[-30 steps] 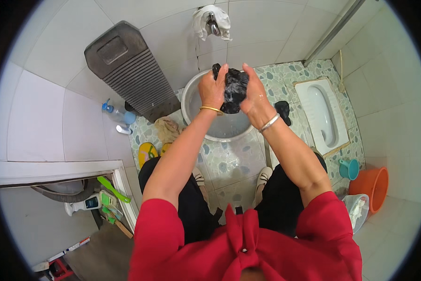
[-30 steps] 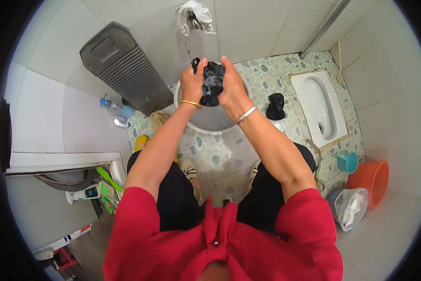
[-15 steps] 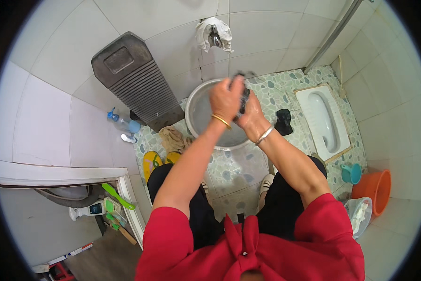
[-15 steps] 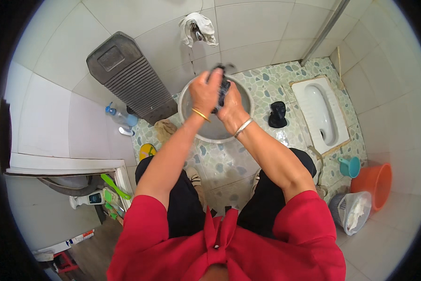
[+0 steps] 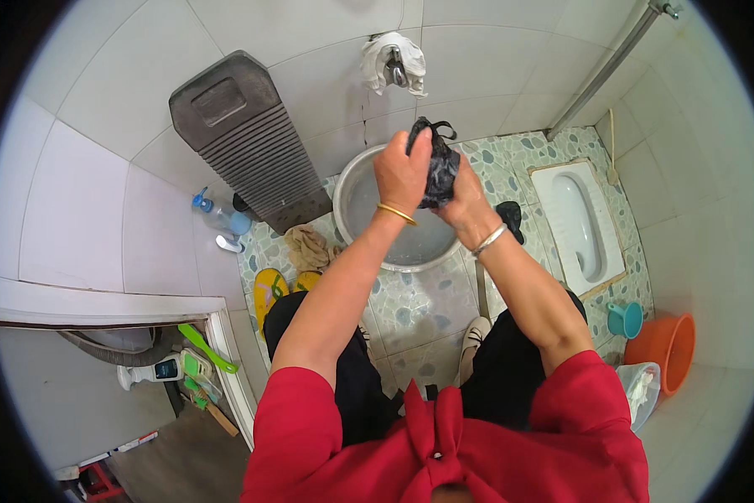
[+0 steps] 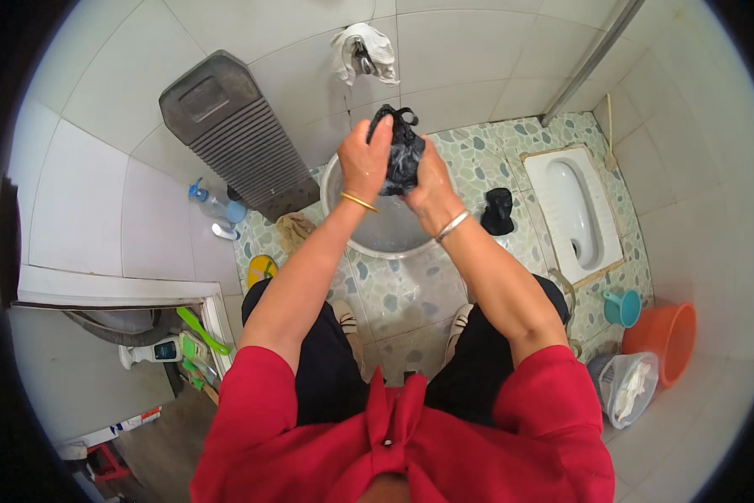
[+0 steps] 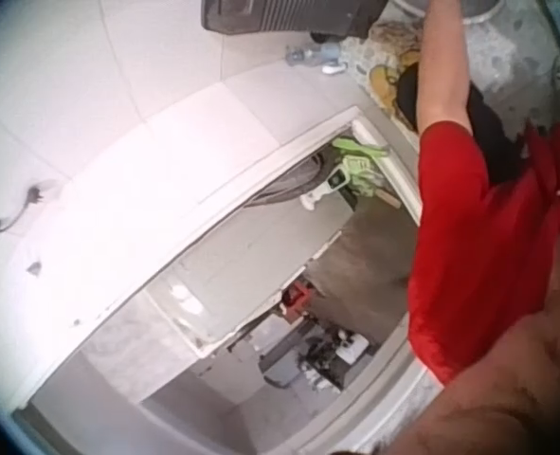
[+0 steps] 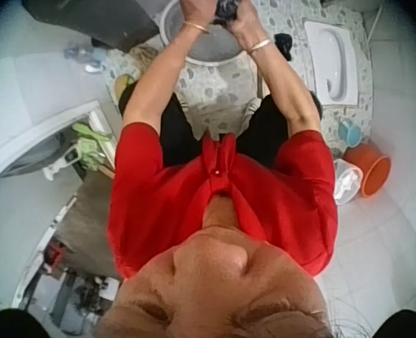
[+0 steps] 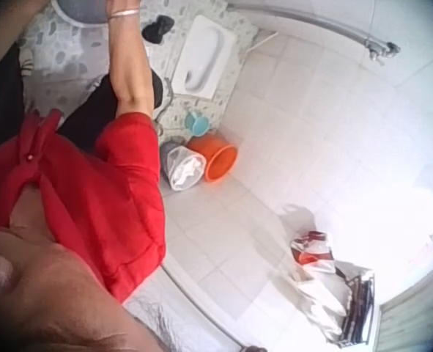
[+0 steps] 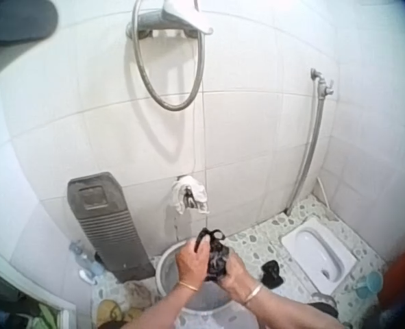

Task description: Hand-washing a black sock using a brush and water in a plastic basin.

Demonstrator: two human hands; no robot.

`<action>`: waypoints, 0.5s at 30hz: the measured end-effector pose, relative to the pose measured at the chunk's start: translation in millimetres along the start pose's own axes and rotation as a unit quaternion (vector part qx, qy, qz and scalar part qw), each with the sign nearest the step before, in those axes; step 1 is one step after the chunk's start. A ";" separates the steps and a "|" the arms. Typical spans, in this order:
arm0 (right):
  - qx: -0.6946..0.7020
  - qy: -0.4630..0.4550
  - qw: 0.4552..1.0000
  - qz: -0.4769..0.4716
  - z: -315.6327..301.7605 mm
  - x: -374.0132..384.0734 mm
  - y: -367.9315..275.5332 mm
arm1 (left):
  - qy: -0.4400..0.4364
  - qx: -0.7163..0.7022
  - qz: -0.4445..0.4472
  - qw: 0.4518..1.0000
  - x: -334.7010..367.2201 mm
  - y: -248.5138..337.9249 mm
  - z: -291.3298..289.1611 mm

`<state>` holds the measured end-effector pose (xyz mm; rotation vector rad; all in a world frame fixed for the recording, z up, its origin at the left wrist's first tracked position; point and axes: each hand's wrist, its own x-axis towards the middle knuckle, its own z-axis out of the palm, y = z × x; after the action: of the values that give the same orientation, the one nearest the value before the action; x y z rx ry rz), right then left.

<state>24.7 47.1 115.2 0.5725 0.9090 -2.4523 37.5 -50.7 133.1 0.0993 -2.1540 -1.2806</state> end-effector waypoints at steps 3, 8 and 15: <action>-0.078 -0.020 0.995 -0.058 -6.0 2.5 -27.6 | -0.040 -0.245 -0.220 0.943 14.1 -27.9 -0.1; -0.188 -0.142 0.961 -0.145 8.6 -29.5 -36.0 | -0.122 -0.382 -0.340 0.851 16.1 -23.2 -29.3; -0.260 -0.198 0.920 -0.215 4.3 -35.5 -61.5 | -0.314 -0.178 -0.093 0.928 13.6 -9.6 -47.3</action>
<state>18.8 95.4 167.1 -0.3360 1.5461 -2.3831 50.0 -97.0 147.6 -0.3056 -2.4130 -2.0054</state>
